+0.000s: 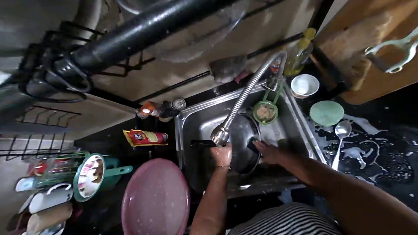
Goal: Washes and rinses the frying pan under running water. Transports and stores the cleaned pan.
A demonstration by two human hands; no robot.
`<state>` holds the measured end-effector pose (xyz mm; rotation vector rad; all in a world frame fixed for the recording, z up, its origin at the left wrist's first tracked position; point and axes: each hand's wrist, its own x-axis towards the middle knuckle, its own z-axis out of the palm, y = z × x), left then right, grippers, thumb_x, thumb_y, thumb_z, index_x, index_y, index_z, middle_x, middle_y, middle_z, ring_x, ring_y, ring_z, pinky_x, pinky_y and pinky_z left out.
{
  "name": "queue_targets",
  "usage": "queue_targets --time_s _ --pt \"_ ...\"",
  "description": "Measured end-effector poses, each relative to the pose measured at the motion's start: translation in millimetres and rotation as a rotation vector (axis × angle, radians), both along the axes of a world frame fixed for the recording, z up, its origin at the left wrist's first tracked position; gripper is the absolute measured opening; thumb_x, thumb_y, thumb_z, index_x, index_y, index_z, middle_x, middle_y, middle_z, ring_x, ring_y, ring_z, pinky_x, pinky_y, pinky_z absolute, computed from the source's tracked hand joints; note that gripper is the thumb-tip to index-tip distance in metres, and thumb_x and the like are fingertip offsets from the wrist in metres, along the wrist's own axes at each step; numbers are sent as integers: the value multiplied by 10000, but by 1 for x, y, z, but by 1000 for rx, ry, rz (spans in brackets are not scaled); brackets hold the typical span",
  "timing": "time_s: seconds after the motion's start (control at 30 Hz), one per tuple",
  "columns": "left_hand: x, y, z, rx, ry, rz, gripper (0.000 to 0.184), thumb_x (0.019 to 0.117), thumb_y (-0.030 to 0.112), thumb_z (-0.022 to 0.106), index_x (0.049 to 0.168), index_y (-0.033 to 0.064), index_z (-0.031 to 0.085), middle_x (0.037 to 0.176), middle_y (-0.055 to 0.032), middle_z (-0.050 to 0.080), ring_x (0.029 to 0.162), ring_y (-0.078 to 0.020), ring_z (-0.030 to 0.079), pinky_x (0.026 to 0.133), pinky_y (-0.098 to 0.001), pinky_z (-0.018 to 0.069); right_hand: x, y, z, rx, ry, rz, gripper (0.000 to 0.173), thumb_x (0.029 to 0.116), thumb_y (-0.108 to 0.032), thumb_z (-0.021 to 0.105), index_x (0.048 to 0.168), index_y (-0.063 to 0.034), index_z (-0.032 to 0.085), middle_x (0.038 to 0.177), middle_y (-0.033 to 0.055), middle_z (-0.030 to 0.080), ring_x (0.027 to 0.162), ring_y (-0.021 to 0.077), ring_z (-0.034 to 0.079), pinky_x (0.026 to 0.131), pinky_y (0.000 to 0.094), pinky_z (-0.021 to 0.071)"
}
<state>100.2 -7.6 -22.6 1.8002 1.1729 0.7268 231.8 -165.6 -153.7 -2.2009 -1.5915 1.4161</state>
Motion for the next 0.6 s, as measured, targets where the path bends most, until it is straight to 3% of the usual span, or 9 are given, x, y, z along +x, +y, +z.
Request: queue_targets --time_s 0.07,0.13,0.23,0.3,0.33,0.4,0.43,0.53,0.6 --pt "-1 2 -4 5 -49 5 423 680 -100 706 1093 -121 615 1159 -217 703 1156 -219 660 1013 -347 525 9 11 -8 -8 -118 -18 991 980 -608 570 1637 -3 140 1738 129 20 1607 307 -38 1263 570 -111" --pt "-7 3 -7 18 -49 24 411 695 -92 706 1094 -127 612 1166 -223 702 1162 -224 659 1018 -350 521 -23 15 -3 -27 3 -64 1018 981 -674 498 1630 22 136 1726 189 35 1604 347 -11 1270 586 -57" --pt "-10 8 -14 68 -87 70 380 702 -88 705 1067 -139 614 1130 -223 706 1127 -213 668 1006 -337 524 -75 26 64 52 660 -346 705 1116 -487 277 1612 13 240 1685 212 232 1575 304 218 1284 508 168" --pt "-10 7 -18 80 -102 83 388 685 -78 698 1058 -140 610 1097 -214 707 1100 -204 671 991 -328 529 -89 32 87 119 1145 -510 722 1109 -499 135 1609 9 249 1685 189 243 1570 248 230 1292 421 154" --pt "-9 6 -18 74 -96 88 396 692 -88 704 1071 -147 607 1103 -228 704 1101 -215 670 988 -337 528 -87 29 86 113 1174 -499 726 1109 -500 132 1599 17 274 1675 193 268 1564 247 248 1289 409 161" --pt "-6 6 -18 83 -83 91 398 703 -81 705 1083 -152 609 1114 -240 705 1106 -223 675 990 -343 529 -67 15 66 22 797 -306 687 1125 -476 237 1497 59 457 1573 251 435 1502 341 379 1247 530 255" --pt "-6 6 -18 93 -81 84 397 702 -76 706 1078 -155 608 1107 -242 706 1102 -225 678 989 -344 532 -50 10 47 -27 626 -158 632 1130 -440 284 1507 39 453 1581 246 424 1509 364 359 1240 567 237" --pt "0 4 -7 42 -71 70 401 685 -92 715 1065 -143 598 1089 -225 696 1095 -212 662 974 -333 529 19 17 3 21 60 88 646 1090 -399 466 1618 -64 301 1698 145 249 1586 345 160 1262 616 -12" --pt "3 2 -4 35 -67 71 392 670 -93 719 1041 -139 600 1073 -216 699 1087 -201 667 967 -325 535 40 33 -9 104 -145 44 783 1016 -367 628 1628 -50 257 1713 135 203 1600 315 105 1265 591 -63"
